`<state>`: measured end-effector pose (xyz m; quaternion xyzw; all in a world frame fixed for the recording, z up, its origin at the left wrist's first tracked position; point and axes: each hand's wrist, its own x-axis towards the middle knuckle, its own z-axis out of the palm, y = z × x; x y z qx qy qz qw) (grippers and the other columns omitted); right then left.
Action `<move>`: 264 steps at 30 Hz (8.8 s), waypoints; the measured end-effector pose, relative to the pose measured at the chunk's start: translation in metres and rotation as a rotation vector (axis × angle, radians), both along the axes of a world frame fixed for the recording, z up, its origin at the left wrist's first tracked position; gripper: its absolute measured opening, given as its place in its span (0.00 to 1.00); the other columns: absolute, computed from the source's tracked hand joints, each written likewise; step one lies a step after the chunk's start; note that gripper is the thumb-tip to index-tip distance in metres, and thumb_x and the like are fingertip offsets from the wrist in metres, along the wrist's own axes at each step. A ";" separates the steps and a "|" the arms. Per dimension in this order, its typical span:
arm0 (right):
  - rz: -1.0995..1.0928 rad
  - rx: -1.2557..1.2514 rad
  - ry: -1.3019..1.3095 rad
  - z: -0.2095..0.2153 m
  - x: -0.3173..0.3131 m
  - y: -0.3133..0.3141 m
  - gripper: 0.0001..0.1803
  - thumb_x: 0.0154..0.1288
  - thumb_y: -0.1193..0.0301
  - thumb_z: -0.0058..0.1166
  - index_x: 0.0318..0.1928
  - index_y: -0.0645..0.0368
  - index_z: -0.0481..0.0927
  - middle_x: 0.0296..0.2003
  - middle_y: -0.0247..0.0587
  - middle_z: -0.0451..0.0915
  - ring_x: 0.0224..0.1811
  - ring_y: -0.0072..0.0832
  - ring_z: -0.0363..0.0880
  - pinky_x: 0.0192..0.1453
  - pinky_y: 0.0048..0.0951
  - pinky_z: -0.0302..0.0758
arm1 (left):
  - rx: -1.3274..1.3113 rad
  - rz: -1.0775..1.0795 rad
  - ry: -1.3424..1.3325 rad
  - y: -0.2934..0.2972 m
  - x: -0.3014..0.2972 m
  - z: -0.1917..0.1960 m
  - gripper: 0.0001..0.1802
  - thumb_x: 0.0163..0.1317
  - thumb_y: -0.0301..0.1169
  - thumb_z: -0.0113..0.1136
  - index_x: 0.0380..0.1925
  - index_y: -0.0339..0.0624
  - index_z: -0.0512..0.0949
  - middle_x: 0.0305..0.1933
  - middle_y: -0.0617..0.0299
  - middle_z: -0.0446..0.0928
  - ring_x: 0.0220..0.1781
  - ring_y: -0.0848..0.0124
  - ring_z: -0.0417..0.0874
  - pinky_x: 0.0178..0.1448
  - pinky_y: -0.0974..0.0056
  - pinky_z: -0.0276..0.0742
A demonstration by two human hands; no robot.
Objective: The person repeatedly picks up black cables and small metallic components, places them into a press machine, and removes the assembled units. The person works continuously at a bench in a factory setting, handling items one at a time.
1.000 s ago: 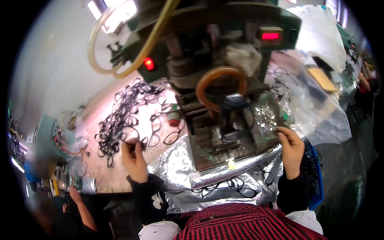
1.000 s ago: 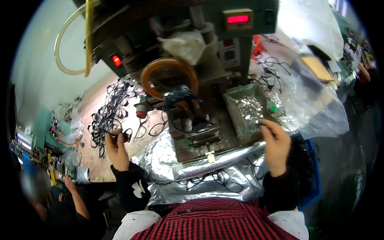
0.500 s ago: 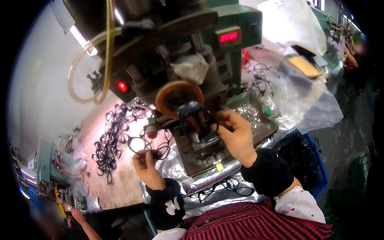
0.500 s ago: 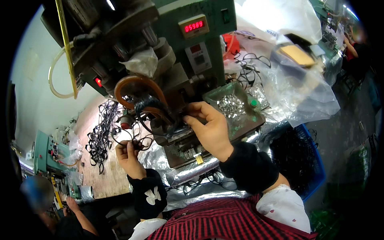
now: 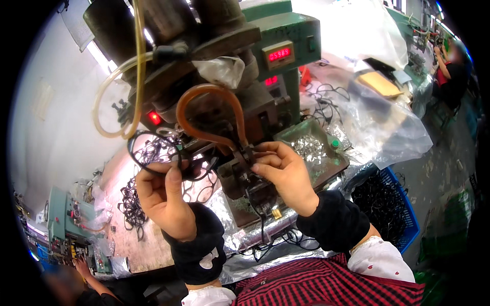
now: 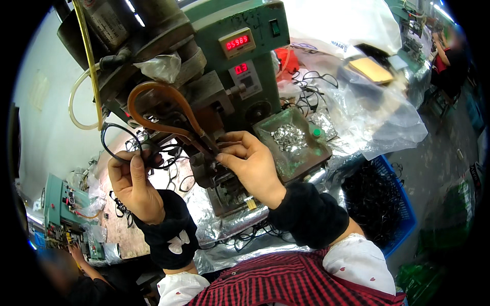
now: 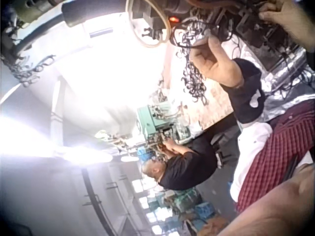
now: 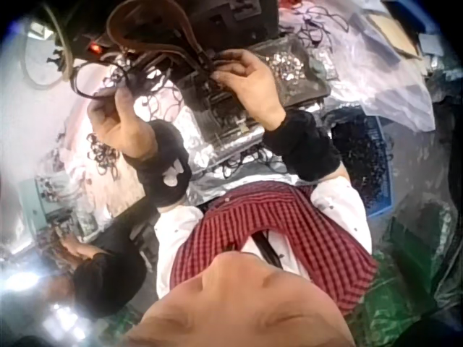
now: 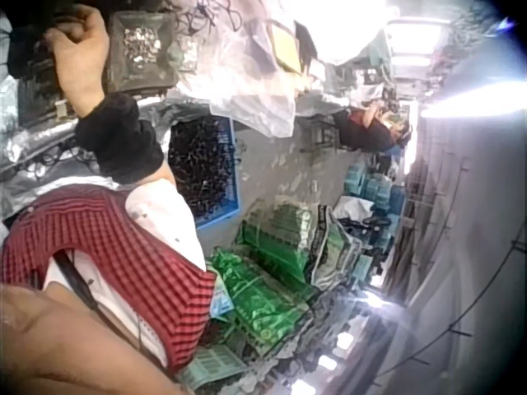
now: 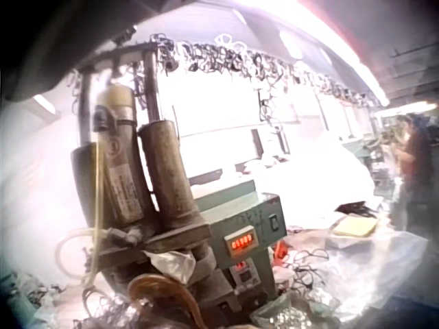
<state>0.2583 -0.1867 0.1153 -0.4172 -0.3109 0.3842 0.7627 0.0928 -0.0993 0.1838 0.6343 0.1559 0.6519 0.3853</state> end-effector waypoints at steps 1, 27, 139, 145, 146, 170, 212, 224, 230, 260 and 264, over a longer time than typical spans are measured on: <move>-0.008 -0.003 -0.015 0.002 -0.003 -0.001 0.21 0.62 0.82 0.58 0.55 0.70 0.70 0.39 0.42 0.84 0.43 0.22 0.82 0.53 0.21 0.74 | -0.005 0.010 0.023 0.001 -0.002 0.001 0.04 0.69 0.23 0.55 0.41 0.35 0.71 0.37 0.56 0.79 0.36 0.69 0.82 0.39 0.64 0.81; -0.556 -0.362 -0.780 -0.079 0.115 -0.013 0.07 0.67 0.74 0.58 0.42 0.65 0.80 0.36 0.38 0.83 0.39 0.23 0.80 0.46 0.23 0.74 | -0.093 -0.296 0.407 -0.037 0.021 -0.012 0.08 0.60 0.21 0.64 0.39 0.33 0.80 0.35 0.56 0.82 0.36 0.73 0.84 0.42 0.71 0.78; -0.443 -0.299 -0.510 -0.046 0.086 -0.073 0.11 0.63 0.79 0.58 0.46 0.63 0.84 0.38 0.36 0.85 0.41 0.20 0.80 0.47 0.21 0.74 | -0.855 -1.378 1.119 -0.021 -0.024 -0.074 0.14 0.71 0.34 0.56 0.44 0.33 0.79 0.43 0.55 0.82 0.41 0.69 0.83 0.44 0.65 0.81; -0.218 -0.009 -0.554 -0.008 0.031 -0.011 0.14 0.61 0.80 0.60 0.49 0.66 0.80 0.41 0.39 0.84 0.43 0.22 0.81 0.49 0.23 0.75 | 0.226 0.486 0.871 0.069 -0.065 -0.107 0.19 0.52 0.16 0.56 0.45 0.39 0.81 0.48 0.56 0.81 0.49 0.59 0.80 0.52 0.62 0.74; -0.138 0.018 -0.404 -0.013 0.022 -0.005 0.16 0.60 0.81 0.60 0.50 0.66 0.79 0.42 0.41 0.83 0.44 0.23 0.81 0.50 0.24 0.76 | 0.388 0.456 1.084 0.081 -0.068 -0.110 0.21 0.50 0.16 0.56 0.46 0.42 0.82 0.52 0.55 0.80 0.53 0.56 0.79 0.55 0.59 0.73; -0.575 -0.611 -1.234 -0.042 0.080 -0.098 0.17 0.53 0.74 0.63 0.46 0.63 0.82 0.41 0.46 0.81 0.46 0.44 0.78 0.51 0.38 0.74 | 0.079 0.417 0.662 0.045 -0.111 -0.095 0.09 0.68 0.24 0.56 0.43 0.32 0.82 0.47 0.50 0.82 0.50 0.63 0.83 0.55 0.65 0.76; -0.587 -0.323 -0.812 -0.073 0.091 -0.053 0.05 0.64 0.80 0.55 0.40 0.66 0.79 0.34 0.36 0.80 0.41 0.22 0.78 0.48 0.24 0.73 | 0.459 0.631 1.431 0.256 -0.129 -0.217 0.14 0.44 0.27 0.66 0.34 0.55 0.87 0.57 0.53 0.76 0.55 0.50 0.73 0.62 0.51 0.68; -0.474 -0.279 -0.690 -0.027 0.051 -0.091 0.08 0.63 0.83 0.55 0.42 0.69 0.82 0.38 0.39 0.83 0.43 0.23 0.79 0.48 0.21 0.73 | -0.056 0.333 0.847 0.073 -0.104 -0.093 0.23 0.66 0.31 0.61 0.58 0.33 0.73 0.35 0.63 0.66 0.36 0.73 0.66 0.40 0.68 0.63; -0.268 -0.037 -0.452 -0.006 0.023 0.000 0.14 0.61 0.79 0.60 0.48 0.65 0.79 0.39 0.40 0.83 0.43 0.25 0.82 0.49 0.25 0.76 | -0.540 0.034 0.292 0.065 -0.067 -0.116 0.13 0.73 0.32 0.50 0.49 0.37 0.78 0.27 0.71 0.68 0.27 0.82 0.67 0.31 0.75 0.60; -0.623 -0.540 -1.306 -0.078 0.102 -0.013 0.08 0.57 0.69 0.61 0.37 0.58 0.82 0.40 0.46 0.81 0.48 0.46 0.77 0.50 0.43 0.74 | -0.181 -0.273 0.400 -0.043 0.022 -0.009 0.07 0.61 0.19 0.63 0.38 0.33 0.78 0.37 0.60 0.82 0.36 0.79 0.79 0.43 0.74 0.73; -0.701 -0.491 -1.087 -0.077 0.109 -0.014 0.06 0.59 0.70 0.61 0.33 0.59 0.82 0.32 0.45 0.81 0.40 0.45 0.78 0.44 0.42 0.74 | -0.162 -0.276 0.462 -0.033 0.018 -0.010 0.05 0.61 0.19 0.63 0.37 0.33 0.78 0.36 0.61 0.82 0.36 0.78 0.80 0.43 0.73 0.74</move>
